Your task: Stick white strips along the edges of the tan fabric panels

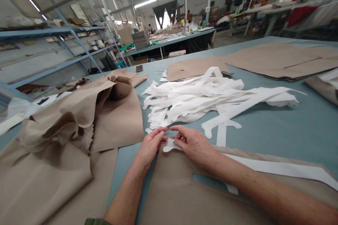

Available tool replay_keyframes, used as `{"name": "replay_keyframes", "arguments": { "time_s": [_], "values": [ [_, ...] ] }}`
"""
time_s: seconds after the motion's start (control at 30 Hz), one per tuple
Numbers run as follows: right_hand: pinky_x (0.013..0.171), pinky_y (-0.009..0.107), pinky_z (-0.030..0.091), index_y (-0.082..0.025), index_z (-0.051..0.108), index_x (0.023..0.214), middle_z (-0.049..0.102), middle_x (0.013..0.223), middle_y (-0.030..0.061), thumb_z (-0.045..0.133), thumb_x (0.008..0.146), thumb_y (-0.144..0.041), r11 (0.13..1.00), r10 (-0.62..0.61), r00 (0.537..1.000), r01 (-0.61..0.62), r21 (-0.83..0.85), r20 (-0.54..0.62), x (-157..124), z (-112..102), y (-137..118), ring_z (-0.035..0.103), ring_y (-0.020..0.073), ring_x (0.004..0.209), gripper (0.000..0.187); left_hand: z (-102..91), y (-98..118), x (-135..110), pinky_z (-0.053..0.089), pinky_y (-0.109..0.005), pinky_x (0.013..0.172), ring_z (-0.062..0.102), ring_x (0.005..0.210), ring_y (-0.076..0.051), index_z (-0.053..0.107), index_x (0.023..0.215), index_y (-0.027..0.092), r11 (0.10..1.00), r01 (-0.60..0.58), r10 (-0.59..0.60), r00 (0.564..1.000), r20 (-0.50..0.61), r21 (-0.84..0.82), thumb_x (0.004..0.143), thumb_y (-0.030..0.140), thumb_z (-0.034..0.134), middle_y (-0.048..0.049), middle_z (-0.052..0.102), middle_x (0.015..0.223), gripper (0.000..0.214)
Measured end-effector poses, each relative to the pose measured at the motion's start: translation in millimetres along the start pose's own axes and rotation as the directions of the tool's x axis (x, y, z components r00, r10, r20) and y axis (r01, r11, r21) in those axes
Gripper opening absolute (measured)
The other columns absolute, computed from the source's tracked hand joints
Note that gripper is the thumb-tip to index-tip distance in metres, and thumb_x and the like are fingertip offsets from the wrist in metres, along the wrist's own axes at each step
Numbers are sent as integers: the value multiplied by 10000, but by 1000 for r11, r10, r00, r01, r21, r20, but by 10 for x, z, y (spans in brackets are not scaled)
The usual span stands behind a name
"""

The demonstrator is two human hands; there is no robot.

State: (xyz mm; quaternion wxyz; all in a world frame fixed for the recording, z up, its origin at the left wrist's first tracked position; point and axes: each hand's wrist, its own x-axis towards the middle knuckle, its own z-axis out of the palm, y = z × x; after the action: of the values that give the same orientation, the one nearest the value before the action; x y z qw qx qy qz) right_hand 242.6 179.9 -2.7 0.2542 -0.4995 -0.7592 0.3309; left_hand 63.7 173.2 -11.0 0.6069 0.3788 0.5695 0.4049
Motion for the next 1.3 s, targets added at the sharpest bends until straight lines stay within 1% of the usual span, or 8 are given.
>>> {"name": "replay_keyframes", "arguments": {
  "time_s": [0.2,0.33,0.47,0.63,0.77,1.0,1.17,1.3],
  "values": [
    [699,261,446,-235,628,1275,735,888,-2,563,860,-152,1000,17,1000,-17,14,1,-3,14,24,657,157,764,429,2,0,4,411,-214,562,597,607,-121,660,1149,165,1000,-2,2,1000,2,18,627,511,792,-4,691,732,640],
    [727,265,448,-221,630,1276,734,884,6,563,862,-151,1000,5,1000,-5,6,-9,8,33,46,663,163,789,425,-6,-1,3,406,-208,580,573,606,-104,661,1155,162,999,-22,22,1000,-3,45,617,438,810,20,667,711,622],
    [721,257,442,-218,635,1267,729,858,4,573,853,-133,1000,7,1000,-6,16,-22,18,44,59,660,161,774,427,-11,2,-1,409,-215,597,573,608,-106,639,1184,144,996,-38,37,999,12,75,593,390,833,11,684,727,669],
    [668,239,414,-216,639,1253,726,842,2,584,854,-131,1000,20,1000,-20,22,-16,14,58,52,638,143,715,412,26,-15,-3,415,-225,603,593,611,-120,620,1177,130,994,-70,67,997,30,90,544,393,859,-11,705,750,726],
    [663,240,404,-217,638,1250,725,839,0,575,845,-124,1000,24,999,-24,21,-21,3,44,38,631,141,712,420,56,-59,5,409,-229,603,599,613,-126,611,1177,141,989,-106,104,994,22,105,555,403,845,-9,696,751,713],
    [706,265,414,-246,592,1332,730,937,7,628,799,-184,995,78,997,-78,-70,-1,-107,-175,151,645,173,798,538,44,-119,41,375,-222,559,535,564,-111,599,1181,171,969,-174,185,982,-49,173,595,403,794,49,610,674,659],
    [685,275,423,-258,579,1342,731,901,-6,590,815,-205,990,119,993,-119,-78,-6,-285,-341,303,642,168,749,530,40,-172,51,378,-226,573,532,598,-121,601,1201,179,942,-207,235,969,-78,264,638,375,757,43,616,701,616],
    [702,289,435,-265,585,1342,733,908,-5,580,827,-219,983,152,988,-153,-100,-20,-416,-398,355,647,176,759,517,25,-204,66,379,-228,580,535,612,-123,611,1219,195,910,-226,268,960,-77,348,678,334,732,38,630,726,571]
  ]
}}
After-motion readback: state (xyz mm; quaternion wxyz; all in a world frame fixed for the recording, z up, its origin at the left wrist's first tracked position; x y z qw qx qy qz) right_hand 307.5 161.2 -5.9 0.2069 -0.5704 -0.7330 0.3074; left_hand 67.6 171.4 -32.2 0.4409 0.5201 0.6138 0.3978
